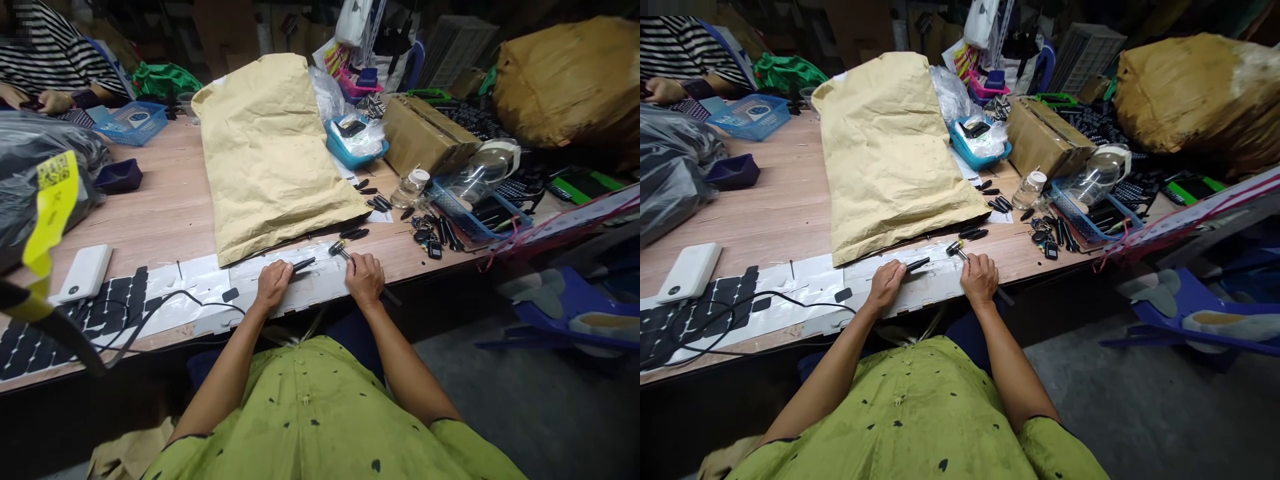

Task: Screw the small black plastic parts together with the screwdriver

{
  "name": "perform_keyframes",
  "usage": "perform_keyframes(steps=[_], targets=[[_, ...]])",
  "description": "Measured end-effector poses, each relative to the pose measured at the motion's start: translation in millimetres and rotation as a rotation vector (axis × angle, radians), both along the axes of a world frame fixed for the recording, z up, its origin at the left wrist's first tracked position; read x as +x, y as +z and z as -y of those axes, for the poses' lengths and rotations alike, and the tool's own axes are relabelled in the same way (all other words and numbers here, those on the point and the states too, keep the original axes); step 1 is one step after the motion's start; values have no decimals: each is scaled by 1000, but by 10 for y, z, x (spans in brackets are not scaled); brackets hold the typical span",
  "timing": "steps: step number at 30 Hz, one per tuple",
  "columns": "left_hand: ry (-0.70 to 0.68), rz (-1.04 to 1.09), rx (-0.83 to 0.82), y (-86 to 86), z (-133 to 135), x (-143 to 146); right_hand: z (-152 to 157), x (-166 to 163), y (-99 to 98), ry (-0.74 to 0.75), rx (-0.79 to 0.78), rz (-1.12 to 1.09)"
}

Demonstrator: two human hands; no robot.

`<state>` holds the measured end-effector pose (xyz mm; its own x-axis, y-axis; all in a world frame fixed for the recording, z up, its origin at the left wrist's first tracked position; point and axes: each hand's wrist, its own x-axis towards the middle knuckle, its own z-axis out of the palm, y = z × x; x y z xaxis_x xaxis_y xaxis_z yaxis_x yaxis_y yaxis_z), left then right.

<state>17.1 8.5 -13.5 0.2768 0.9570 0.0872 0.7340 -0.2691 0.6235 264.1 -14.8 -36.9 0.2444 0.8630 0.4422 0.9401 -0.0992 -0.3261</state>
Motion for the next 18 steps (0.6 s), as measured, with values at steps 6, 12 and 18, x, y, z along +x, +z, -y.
perform_keyframes(steps=[6,12,18], targets=[[-5,30,-19,32,-44,-8,-33,-4,-25,-4,66,38],[-103,207,-24,165,228,-23,-47,-32,3,-15,26,45],[-309,283,-275,78,1009,-85,-37,-51,18,-33,21,74]])
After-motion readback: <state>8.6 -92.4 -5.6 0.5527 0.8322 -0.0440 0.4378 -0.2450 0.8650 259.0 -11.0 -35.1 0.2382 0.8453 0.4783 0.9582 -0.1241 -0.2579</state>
